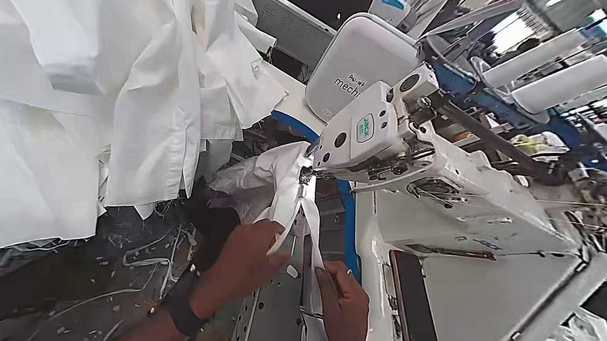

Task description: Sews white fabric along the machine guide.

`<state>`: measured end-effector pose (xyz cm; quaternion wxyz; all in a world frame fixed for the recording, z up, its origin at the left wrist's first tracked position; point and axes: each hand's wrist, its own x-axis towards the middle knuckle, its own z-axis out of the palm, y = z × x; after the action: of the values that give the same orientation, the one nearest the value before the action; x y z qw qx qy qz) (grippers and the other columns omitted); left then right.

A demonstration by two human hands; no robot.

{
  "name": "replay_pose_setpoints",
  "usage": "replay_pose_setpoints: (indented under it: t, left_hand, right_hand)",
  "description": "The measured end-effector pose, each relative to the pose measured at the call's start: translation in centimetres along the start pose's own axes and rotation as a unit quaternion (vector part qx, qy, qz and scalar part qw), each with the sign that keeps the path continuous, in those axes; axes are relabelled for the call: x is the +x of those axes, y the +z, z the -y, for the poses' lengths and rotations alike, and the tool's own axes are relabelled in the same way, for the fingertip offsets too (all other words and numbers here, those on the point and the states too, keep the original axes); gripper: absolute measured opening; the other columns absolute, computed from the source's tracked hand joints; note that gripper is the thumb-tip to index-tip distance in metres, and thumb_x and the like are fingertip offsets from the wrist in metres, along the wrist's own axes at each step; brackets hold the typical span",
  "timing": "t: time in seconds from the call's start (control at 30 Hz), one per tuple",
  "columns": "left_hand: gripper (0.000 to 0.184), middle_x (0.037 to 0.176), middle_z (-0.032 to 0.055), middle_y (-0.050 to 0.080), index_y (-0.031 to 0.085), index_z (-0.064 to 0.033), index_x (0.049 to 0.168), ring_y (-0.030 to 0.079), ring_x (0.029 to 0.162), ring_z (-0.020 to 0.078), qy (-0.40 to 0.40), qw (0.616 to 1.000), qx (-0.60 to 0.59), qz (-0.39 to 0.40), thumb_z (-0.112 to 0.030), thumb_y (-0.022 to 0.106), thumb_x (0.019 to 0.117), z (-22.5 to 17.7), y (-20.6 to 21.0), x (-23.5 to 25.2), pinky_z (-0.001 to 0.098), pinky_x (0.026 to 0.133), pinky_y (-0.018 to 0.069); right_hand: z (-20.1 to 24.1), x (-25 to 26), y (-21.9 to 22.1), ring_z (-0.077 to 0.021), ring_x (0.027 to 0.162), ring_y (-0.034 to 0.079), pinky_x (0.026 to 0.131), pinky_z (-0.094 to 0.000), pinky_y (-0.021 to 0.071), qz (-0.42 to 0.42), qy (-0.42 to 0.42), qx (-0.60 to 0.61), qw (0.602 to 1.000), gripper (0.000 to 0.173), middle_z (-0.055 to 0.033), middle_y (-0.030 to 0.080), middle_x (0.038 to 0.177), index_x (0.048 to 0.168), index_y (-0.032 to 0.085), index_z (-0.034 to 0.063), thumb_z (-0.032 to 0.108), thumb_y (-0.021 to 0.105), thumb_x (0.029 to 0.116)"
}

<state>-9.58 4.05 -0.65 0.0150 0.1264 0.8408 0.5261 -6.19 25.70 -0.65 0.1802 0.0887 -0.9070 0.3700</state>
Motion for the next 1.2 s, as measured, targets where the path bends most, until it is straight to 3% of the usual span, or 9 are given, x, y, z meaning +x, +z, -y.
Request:
replay_pose_setpoints:
  t: [0.1,0.27,0.4,0.53,0.63,0.77,0.93,1.03,1.2]
  left_hand:
    - [0.021,0.07,0.0093,0.065,0.075,0.0001,0.091,0.065,0.058,0.0201,0.097,0.967,0.079,-0.223,-0.01,0.056,0.0917,0.5,4.7,-0.6,0.0311,0.054,0.0536]
    - [0.023,0.069,0.0076,0.063,0.074,-0.003,0.084,0.063,0.064,0.0229,0.119,0.949,0.105,-0.273,-0.01,0.053,0.0898,0.8,6.1,1.6,0.032,0.055,0.0513]
    - [0.017,0.072,0.0094,0.063,0.072,-0.0044,0.08,0.066,0.068,0.0282,0.098,0.943,0.141,-0.285,-0.01,0.057,0.0859,1.3,5.8,3.6,0.0369,0.055,0.0525]
    - [0.011,0.085,0.0207,0.072,0.073,0.004,0.085,0.072,0.082,0.04,0.041,0.946,0.141,-0.289,-0.001,0.063,0.0843,4.8,3.6,3.9,0.0524,0.069,0.058]
    - [0.021,0.073,0.0097,0.068,0.073,-0.0003,0.081,0.065,0.069,0.0178,0.096,0.971,-0.019,-0.219,-0.003,0.052,0.0862,5.1,1.2,2.5,0.0317,0.065,0.0524]
    - [0.024,0.079,0.0104,0.069,0.074,-0.0014,0.098,0.066,0.073,0.0185,0.151,0.973,-0.052,-0.167,-0.013,0.053,0.0981,2.2,2.8,1.7,0.0303,0.069,0.0534]
    - [0.021,0.07,0.0067,0.058,0.075,-0.0032,0.091,0.056,0.068,0.0177,0.236,0.95,-0.017,-0.205,-0.013,0.059,0.0983,2.1,5.8,0.8,0.0238,0.064,0.0462]
    - [0.018,0.071,0.0078,0.06,0.071,-0.0025,0.085,0.057,0.071,0.0173,0.225,0.951,-0.035,-0.209,-0.01,0.058,0.0951,2.7,5.5,1.5,0.0221,0.067,0.0465]
    - [0.018,0.068,0.0075,0.059,0.073,-0.0012,0.083,0.057,0.069,0.0162,0.219,0.944,-0.068,-0.237,-0.008,0.06,0.0935,3.5,5.8,3.4,0.0219,0.067,0.0461]
  right_hand:
    - [1.5,0.0,-0.7,0.0058,0.084,0.064,0.081,-0.0076,0.0517,0.013,0.013,0.037,0.999,0.014,-0.0034,0.069,0.086,0.091,0.073,-0.0048,0.005,0.063,0.0899]
    - [3.4,1.0,0.8,0.0041,0.091,0.064,0.085,-0.0074,0.0488,0.052,-0.03,0.03,0.998,0.017,-0.0046,0.07,0.088,0.092,0.074,-0.0023,0.008,0.06,0.0918]
    - [3.3,2.3,1.7,0.0034,0.089,0.064,0.084,-0.0074,0.0478,0.031,-0.046,-0.009,0.998,0.019,-0.0047,0.07,0.086,0.091,0.074,-0.0009,0.011,0.06,0.0922]
    - [2.6,2.5,2.3,0.0026,0.091,0.064,0.086,-0.0078,0.0482,0.006,-0.037,-0.009,0.999,0.017,-0.0058,0.07,0.088,0.09,0.075,-0.0018,0.009,0.062,0.0892]
    - [2.0,2.2,1.8,0.0051,0.098,0.064,0.089,-0.0087,0.0503,-0.023,0.026,0.071,0.997,0.011,-0.0025,0.07,0.095,0.091,0.074,-0.0023,0.003,0.065,0.0872]
    - [2.4,2.4,0.2,0.0031,0.097,0.066,0.085,-0.011,0.0537,-0.04,0.089,0.132,0.986,0.013,0.0013,0.071,0.097,0.095,0.076,0.0004,0.002,0.065,0.0878]
    - [2.9,2.0,1.3,0.005,0.097,0.064,0.087,-0.0072,0.0503,-0.038,-0.067,0.005,0.997,0.01,0.0,0.068,0.093,0.092,0.076,0.0073,0.012,0.067,0.0913]
    - [3.1,2.8,2.9,-0.0022,0.087,0.06,0.081,-0.0074,0.046,-0.041,-0.187,-0.114,0.975,0.017,-0.0051,0.061,0.086,0.092,0.075,0.0098,0.016,0.06,0.0953]
    - [2.3,4.5,3.9,-0.0043,0.096,0.06,0.09,-0.0088,0.0448,-0.052,-0.199,-0.15,0.967,0.016,-0.0077,0.062,0.092,0.091,0.077,0.0109,0.017,0.062,0.0944]
